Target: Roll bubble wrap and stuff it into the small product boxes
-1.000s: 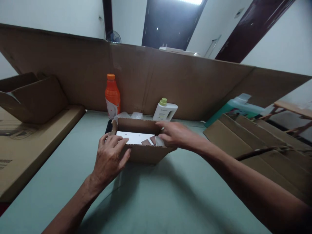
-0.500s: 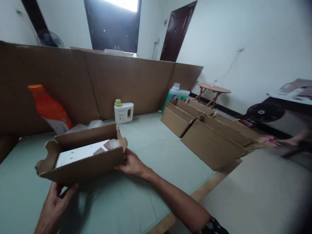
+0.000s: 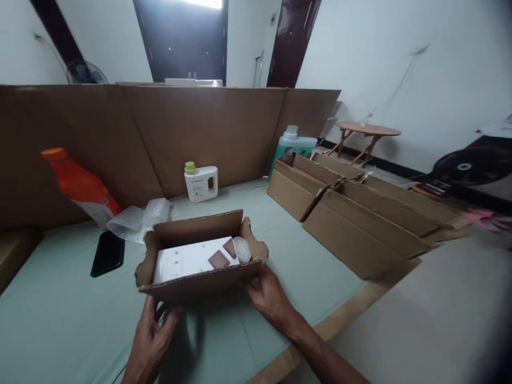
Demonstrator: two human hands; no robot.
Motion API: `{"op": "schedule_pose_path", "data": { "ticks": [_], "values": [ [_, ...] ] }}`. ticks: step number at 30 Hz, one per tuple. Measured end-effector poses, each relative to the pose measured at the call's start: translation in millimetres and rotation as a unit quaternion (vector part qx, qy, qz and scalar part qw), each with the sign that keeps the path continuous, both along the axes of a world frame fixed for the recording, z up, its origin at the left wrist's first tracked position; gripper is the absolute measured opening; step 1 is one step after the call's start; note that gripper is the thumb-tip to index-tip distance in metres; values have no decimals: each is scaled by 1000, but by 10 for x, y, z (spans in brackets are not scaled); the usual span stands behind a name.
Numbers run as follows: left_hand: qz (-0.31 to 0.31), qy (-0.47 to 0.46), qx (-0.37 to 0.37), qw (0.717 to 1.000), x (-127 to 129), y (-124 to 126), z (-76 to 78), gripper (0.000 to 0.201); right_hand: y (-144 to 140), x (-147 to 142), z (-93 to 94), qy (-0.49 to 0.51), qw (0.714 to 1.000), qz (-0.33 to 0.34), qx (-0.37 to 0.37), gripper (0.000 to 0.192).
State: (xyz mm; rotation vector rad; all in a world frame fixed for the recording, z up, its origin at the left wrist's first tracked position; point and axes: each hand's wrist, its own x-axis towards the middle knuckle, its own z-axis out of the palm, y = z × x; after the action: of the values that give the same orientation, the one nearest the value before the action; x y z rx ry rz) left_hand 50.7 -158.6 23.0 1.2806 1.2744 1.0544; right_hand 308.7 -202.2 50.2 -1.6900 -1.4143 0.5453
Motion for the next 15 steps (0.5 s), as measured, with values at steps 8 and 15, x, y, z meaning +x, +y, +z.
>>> {"op": "schedule_pose_path", "data": {
  "ticks": [8, 15],
  "values": [
    [-172, 5, 117, 978, 1472, 1137, 39, 51, 196, 1128, -131, -79, 983, -165, 24, 32],
    [-186, 19, 169, 968, 2719, 1898, -38, 60, 402, 1724, -469, -120, 964, -220, 88, 60]
  ]
}}
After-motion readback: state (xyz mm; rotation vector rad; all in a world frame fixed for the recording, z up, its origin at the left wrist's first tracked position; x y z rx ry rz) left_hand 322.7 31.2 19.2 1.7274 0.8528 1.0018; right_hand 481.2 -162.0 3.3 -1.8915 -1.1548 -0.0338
